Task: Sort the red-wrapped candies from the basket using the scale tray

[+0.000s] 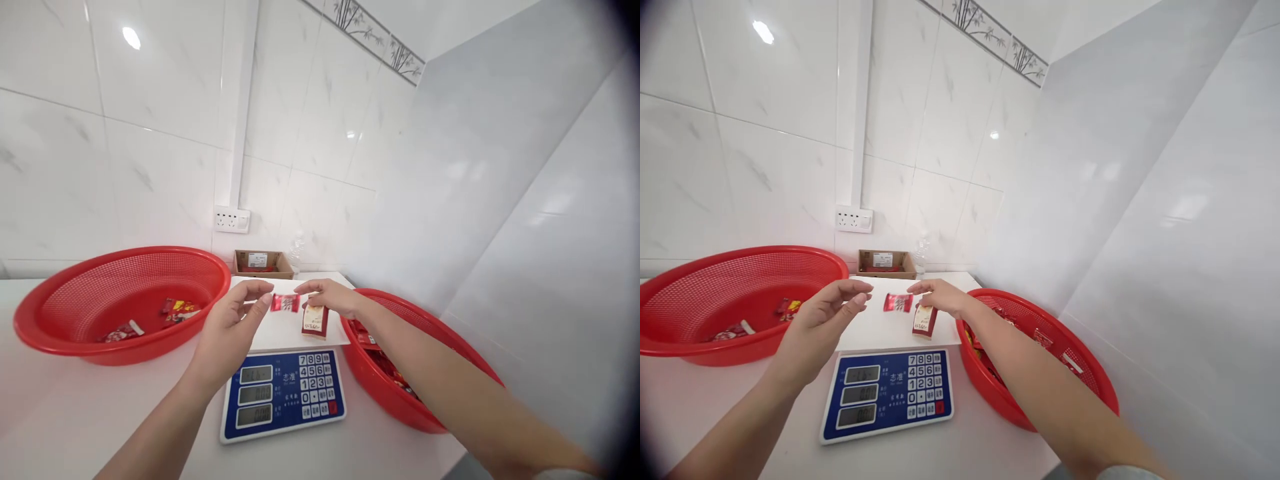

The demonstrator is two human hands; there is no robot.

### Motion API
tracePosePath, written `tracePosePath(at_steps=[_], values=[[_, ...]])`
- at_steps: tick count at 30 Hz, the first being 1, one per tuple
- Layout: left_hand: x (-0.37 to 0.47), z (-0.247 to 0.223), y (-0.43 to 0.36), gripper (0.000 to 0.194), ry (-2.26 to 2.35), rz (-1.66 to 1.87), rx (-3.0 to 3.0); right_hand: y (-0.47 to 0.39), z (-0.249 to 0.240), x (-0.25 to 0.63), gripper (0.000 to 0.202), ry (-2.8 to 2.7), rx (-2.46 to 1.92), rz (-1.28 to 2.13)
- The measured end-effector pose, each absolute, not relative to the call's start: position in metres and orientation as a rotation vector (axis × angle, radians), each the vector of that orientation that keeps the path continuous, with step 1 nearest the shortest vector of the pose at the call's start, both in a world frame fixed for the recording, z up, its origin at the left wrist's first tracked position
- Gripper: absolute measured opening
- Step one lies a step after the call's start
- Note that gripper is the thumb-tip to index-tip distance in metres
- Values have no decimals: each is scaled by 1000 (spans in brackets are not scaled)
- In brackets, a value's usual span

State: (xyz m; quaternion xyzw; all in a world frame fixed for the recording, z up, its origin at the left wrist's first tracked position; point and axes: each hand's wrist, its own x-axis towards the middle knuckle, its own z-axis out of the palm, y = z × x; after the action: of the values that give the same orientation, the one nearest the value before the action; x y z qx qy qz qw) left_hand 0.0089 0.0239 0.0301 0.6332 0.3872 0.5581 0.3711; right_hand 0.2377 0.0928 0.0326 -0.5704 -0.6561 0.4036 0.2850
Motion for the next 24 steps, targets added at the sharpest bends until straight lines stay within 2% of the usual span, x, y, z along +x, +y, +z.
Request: tracePosePath(at_steps=[7, 15, 24], values=[[-5, 36, 20, 27, 915, 1596, 1498, 112, 16, 222, 48, -1794, -1582, 961], [-2, 38, 16, 20, 879, 1709, 1487, 97, 6, 205, 71, -2151, -1662, 568], [-7, 43, 6, 24, 1005, 1710, 1669, 117, -17, 151, 70, -2520, -1504, 408]])
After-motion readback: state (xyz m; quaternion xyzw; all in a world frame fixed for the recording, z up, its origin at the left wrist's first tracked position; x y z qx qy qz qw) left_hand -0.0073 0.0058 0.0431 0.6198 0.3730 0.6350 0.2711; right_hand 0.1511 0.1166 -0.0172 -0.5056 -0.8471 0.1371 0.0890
